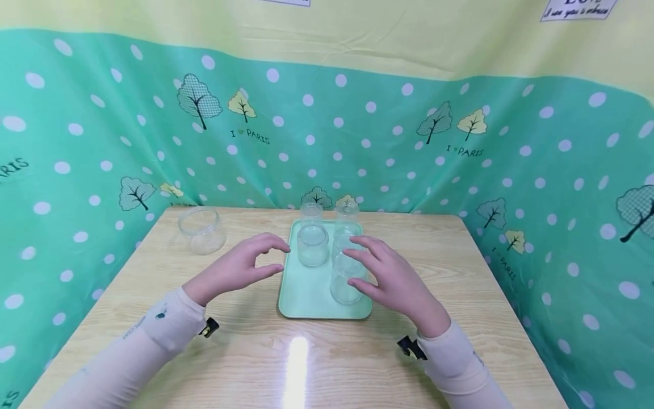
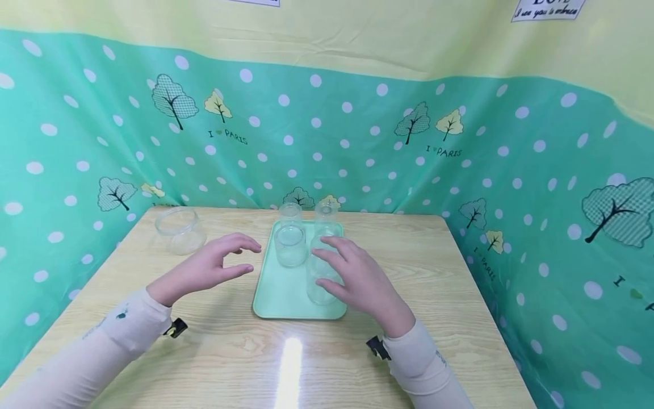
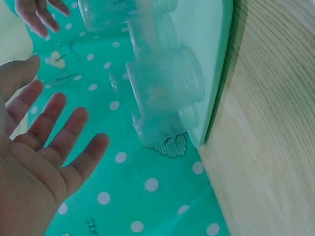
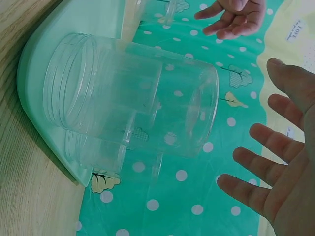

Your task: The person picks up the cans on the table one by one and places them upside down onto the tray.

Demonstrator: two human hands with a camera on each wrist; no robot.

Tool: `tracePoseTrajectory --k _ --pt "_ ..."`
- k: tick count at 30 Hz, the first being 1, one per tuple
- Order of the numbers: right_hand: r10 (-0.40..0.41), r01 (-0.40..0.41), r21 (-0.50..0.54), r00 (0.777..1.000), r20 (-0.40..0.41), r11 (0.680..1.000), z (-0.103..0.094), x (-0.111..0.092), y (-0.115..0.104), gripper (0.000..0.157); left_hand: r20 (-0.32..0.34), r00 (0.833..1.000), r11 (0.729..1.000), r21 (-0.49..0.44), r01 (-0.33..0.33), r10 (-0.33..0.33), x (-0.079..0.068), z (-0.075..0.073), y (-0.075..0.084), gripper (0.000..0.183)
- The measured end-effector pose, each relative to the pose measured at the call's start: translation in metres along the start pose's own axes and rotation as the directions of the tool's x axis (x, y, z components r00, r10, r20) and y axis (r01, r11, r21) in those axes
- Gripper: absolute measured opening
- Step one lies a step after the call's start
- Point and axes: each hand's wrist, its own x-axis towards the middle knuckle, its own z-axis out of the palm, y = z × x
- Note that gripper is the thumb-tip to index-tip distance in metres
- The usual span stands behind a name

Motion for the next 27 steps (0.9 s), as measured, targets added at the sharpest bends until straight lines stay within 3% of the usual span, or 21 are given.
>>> tracePoseTrajectory --k 9,15,20,27 --pt "-0.006 0.006 -0.003 1.000 -0.010 1.000 -0.002 0.001 -0.001 0.059 -0.022 0.998 0.999 -0.008 0.054 -0.054 0.006 -0.004 -0.013 0.034" --pt "0.005 -0.005 0.002 1.000 -0.006 1.000 -0.004 0.000 0.000 0.061 -0.030 0.992 0.991 0.061 0.121 -0.119 0.007 -0.008 -0.019 0.036" --pt "0.006 -0.006 0.000 1.000 -0.001 1.000 -0.005 0.000 0.001 0.061 0.010 0.989 0.979 0.140 0.145 -0.148 0.008 -0.014 -0.021 0.038" --pt "-0.004 0.004 -0.004 1.000 -0.009 1.000 -0.006 0.000 0.002 0.061 0.044 0.979 0.943 0.282 0.179 -0.199 0.010 -0.027 -0.035 0.038"
